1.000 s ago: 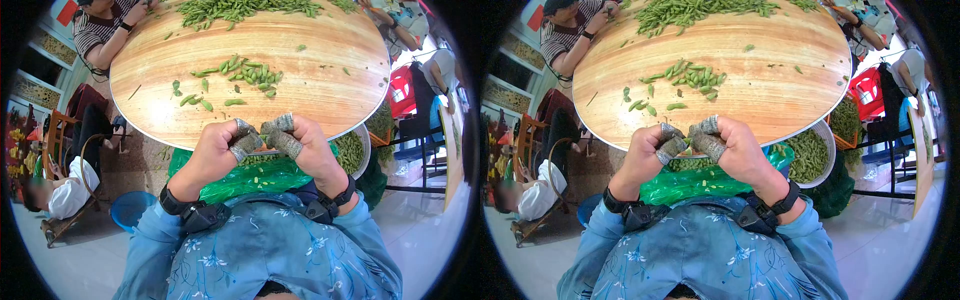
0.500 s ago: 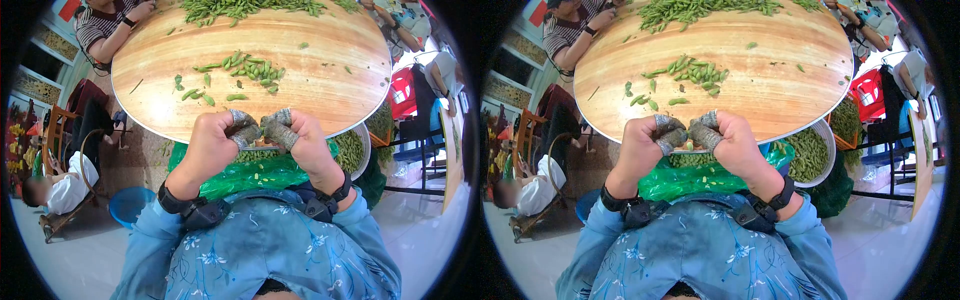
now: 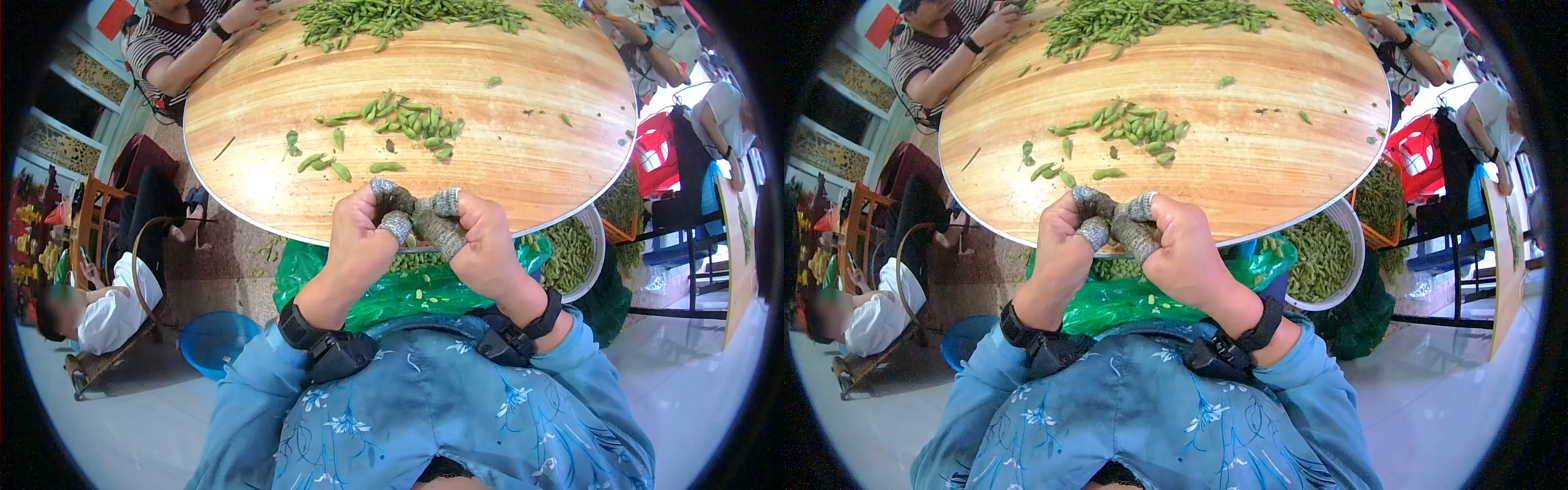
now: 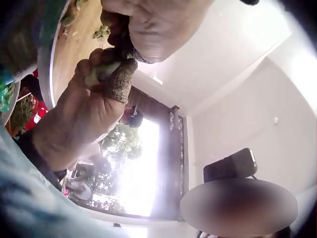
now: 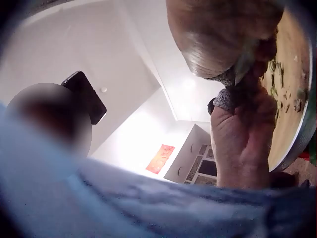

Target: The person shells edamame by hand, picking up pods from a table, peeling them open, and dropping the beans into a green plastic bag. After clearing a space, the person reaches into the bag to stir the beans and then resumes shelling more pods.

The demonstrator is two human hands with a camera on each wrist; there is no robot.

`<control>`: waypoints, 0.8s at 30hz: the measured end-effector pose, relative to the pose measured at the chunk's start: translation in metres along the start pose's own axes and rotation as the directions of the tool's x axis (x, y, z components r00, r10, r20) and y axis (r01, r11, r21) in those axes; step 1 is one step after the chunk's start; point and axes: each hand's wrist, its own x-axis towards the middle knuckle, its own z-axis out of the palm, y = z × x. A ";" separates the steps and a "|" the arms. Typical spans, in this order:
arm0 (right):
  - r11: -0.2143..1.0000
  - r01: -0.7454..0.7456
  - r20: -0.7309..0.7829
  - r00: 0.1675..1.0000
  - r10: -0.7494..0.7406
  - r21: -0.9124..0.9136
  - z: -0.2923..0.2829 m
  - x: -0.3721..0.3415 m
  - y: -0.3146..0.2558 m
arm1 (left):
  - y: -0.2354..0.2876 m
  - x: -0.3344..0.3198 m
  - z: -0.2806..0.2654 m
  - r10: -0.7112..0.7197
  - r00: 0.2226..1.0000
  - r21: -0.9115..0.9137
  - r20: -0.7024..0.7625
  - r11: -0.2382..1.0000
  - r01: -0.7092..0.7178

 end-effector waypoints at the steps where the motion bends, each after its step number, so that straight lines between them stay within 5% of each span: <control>1: 0.999 0.009 0.003 1.000 -0.009 -0.036 -0.001 0.000 0.000 | -0.002 0.001 -0.001 -0.035 0.999 -0.035 0.009 0.999 0.035; 4: 0.996 -0.090 0.007 0.996 0.090 0.025 -0.007 0.004 -0.005 | -0.008 0.006 -0.009 -0.146 0.986 -0.268 0.079 0.950 0.162; 7: 0.938 -0.227 0.027 0.973 0.228 0.264 -0.011 0.005 -0.004 | -0.012 0.007 -0.017 -0.141 0.979 -0.216 0.146 0.961 0.171; 10: 0.938 -0.203 0.034 0.979 0.202 0.281 -0.013 0.005 0.001 | -0.012 0.007 -0.018 -0.191 0.968 -0.292 0.165 0.928 0.233; 14: 0.970 -0.161 -0.006 0.986 0.165 0.181 -0.008 0.005 0.004 | -0.012 0.009 -0.018 -0.274 0.946 -0.286 0.173 0.905 0.314; 16: 0.999 -0.053 0.003 0.999 0.053 -0.009 -0.007 0.004 0.004 | -0.010 0.009 -0.016 -0.295 0.943 -0.253 0.154 0.911 0.326; 24: 0.996 -0.077 0.002 0.997 0.077 0.050 0.002 0.002 -0.001 | -0.004 0.009 -0.007 -0.243 0.967 -0.270 0.078 0.929 0.255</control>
